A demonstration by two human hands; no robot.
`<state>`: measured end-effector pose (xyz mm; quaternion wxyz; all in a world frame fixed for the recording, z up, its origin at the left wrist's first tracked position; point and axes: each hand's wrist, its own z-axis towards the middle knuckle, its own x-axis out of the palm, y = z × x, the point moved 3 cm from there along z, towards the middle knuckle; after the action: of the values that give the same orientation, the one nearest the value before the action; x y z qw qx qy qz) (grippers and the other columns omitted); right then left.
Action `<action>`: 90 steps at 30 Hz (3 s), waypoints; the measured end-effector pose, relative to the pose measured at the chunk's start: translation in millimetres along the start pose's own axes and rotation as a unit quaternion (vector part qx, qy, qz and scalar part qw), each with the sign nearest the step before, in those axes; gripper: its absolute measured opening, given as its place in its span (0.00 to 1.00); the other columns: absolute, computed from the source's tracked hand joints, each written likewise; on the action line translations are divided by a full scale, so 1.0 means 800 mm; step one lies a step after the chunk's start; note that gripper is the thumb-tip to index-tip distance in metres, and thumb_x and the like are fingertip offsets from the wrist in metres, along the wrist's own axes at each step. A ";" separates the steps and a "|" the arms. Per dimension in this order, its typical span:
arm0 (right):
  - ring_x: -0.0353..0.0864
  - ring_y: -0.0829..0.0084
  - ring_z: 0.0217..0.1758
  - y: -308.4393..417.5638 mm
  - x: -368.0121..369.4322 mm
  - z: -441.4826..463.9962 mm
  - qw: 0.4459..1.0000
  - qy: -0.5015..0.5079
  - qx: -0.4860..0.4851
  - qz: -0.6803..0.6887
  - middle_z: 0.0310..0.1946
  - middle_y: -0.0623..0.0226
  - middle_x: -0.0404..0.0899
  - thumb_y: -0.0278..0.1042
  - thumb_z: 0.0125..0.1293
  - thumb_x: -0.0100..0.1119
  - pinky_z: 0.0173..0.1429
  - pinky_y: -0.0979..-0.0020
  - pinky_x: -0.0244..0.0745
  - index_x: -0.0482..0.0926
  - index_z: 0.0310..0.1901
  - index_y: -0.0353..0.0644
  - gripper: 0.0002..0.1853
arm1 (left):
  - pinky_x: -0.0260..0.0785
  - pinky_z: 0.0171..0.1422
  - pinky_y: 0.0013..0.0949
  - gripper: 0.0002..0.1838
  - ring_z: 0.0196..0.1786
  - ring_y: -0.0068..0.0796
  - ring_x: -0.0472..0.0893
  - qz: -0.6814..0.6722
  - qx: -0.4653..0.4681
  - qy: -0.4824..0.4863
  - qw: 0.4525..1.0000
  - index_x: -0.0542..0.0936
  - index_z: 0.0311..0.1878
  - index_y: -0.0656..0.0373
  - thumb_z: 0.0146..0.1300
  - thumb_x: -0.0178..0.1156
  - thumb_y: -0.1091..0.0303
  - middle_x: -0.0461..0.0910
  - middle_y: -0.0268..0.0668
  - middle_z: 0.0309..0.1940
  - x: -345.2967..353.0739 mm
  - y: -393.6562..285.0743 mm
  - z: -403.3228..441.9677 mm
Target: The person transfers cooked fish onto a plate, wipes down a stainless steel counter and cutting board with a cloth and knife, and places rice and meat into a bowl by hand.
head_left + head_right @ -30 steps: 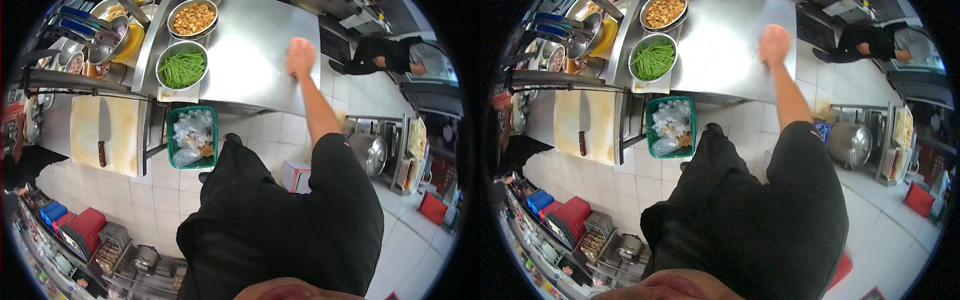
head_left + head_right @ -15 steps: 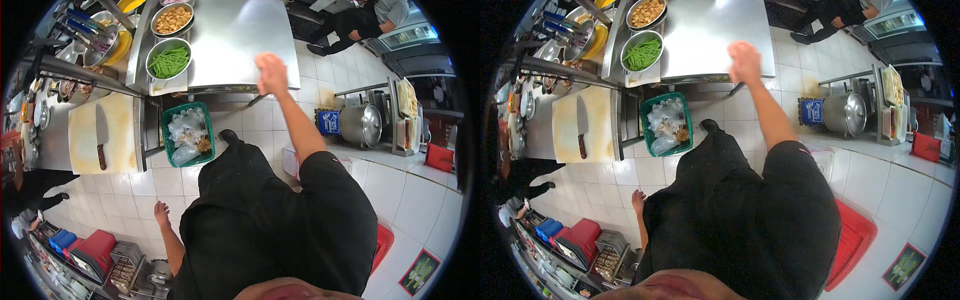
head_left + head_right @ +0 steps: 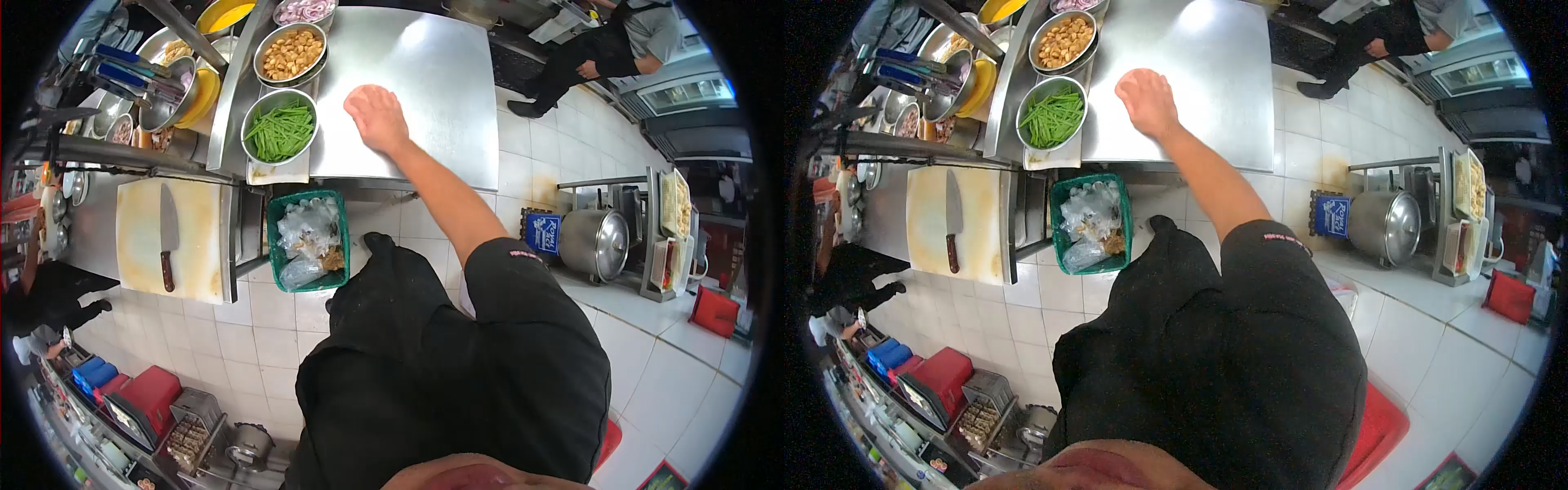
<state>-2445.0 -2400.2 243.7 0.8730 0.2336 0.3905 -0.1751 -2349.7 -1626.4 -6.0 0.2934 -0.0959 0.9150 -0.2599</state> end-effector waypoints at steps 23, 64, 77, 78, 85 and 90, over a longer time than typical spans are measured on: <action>0.76 0.59 0.39 -0.206 -0.104 -0.365 0.577 -0.113 0.755 0.290 0.38 0.61 0.79 0.57 0.66 0.39 0.40 0.58 0.72 0.77 0.48 0.38 0.29 | 0.73 0.28 0.34 0.18 0.25 0.27 0.79 -0.171 -0.113 -0.043 0.978 0.81 0.49 0.61 0.63 0.57 0.57 0.81 0.37 0.27 0.046 0.132 -0.139; 0.79 0.48 0.46 0.521 0.250 0.098 0.927 0.360 0.109 0.001 0.41 0.49 0.79 0.46 0.56 0.61 0.51 0.53 0.74 0.75 0.44 0.39 0.20 | 0.70 0.31 0.26 0.16 0.31 0.25 0.79 -0.458 -0.204 -0.226 0.835 0.78 0.53 0.62 0.67 0.55 0.62 0.81 0.36 0.35 -0.412 0.262 0.074; 0.77 0.71 0.29 0.538 0.253 0.109 0.952 0.063 0.279 0.110 0.26 0.59 0.80 0.27 0.55 0.61 0.36 0.68 0.74 0.77 0.34 0.33 0.08 | 0.69 0.28 0.27 0.19 0.29 0.22 0.78 -0.367 -0.164 -0.159 0.902 0.77 0.56 0.62 0.66 0.57 0.62 0.81 0.35 0.34 -0.640 0.300 0.210; 0.76 0.73 0.29 0.570 0.246 0.132 0.957 0.041 0.258 0.126 0.26 0.61 0.79 0.25 0.55 0.60 0.35 0.69 0.73 0.77 0.34 0.33 0.06 | 0.68 0.28 0.27 0.19 0.28 0.22 0.77 -0.368 -0.165 -0.163 0.900 0.77 0.56 0.62 0.66 0.57 0.62 0.80 0.35 0.34 -0.659 0.314 0.217; 0.72 0.72 0.21 0.779 0.299 0.288 0.958 -0.046 0.207 0.195 0.24 0.65 0.76 0.27 0.54 0.63 0.27 0.68 0.70 0.76 0.32 0.35 0.07 | 0.66 0.25 0.26 0.16 0.26 0.21 0.75 -0.363 -0.197 -0.153 0.898 0.77 0.54 0.62 0.67 0.55 0.64 0.77 0.33 0.30 -0.782 0.382 0.248; 0.79 0.73 0.33 0.896 0.443 0.337 0.972 0.101 0.101 0.186 0.31 0.62 0.81 0.28 0.55 0.65 0.39 0.71 0.74 0.79 0.39 0.36 0.10 | 0.66 0.27 0.25 0.18 0.27 0.21 0.75 -0.395 -0.156 -0.170 0.889 0.75 0.57 0.62 0.68 0.54 0.63 0.78 0.33 0.32 -0.843 0.401 0.286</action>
<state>-1708.6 -1995.9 325.7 0.8185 0.4055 0.4063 -0.0238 -1676.9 -1229.5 -7.0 0.2986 -0.5369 0.7664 -0.1878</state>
